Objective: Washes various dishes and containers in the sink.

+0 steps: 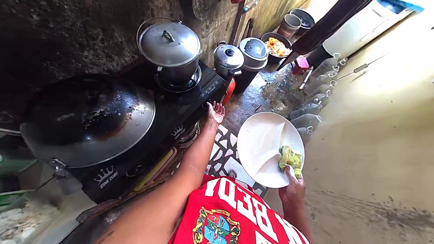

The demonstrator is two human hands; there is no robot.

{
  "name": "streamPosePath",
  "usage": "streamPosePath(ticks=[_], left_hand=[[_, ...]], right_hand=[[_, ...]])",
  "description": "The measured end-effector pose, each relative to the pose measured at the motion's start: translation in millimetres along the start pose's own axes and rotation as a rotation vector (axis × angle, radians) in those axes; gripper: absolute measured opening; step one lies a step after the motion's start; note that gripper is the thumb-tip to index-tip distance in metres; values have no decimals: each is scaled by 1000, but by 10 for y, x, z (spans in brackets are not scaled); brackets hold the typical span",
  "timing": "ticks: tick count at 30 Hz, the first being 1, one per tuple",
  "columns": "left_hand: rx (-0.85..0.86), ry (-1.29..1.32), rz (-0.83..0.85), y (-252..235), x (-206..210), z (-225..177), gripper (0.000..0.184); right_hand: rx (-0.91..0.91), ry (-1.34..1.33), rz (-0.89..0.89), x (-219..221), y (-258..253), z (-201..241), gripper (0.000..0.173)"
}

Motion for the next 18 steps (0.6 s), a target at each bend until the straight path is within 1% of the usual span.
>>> streamPosePath(ticks=[1,4,6,8,10,12,13,15,17,18], left_hand=[[22,43,-9,-23,-23,19,46],[56,101,-19,-55,-19,24,42],[80,103,-83,-35,36,9,37],[105,98,-152,-13,57,13,36],[117,56,-197,24,67,24,43],[94,-59,-198,127,52,55,59],[85,-138,-176,232,44,75,69],[62,-265,3,688,111,102,94],[127,-332,241,1397,233,47,106],[183,-375,328,1725,209,16,106]], right_hand=[[12,3,13,-5,-111,0,25],[40,17,77,32,-484,39,24],[63,38,143,88,-728,106,23],[85,69,221,154,-946,169,23],[107,85,314,260,-1152,216,24],[130,118,415,420,-1314,255,26],[133,142,472,514,-1380,269,28],[130,183,591,720,-1483,272,34],[132,210,730,991,-1517,219,37],[132,233,809,1136,-1503,180,38]])
Point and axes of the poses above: each hand's wrist, its own y-axis away from the middle knuckle, its own x-axis out of the palm, z = x × y, the point moved 6 cm from there along -y, towards the middle knuckle, and after that the axes turned 5 degrees about z, right-handed, at the moved point
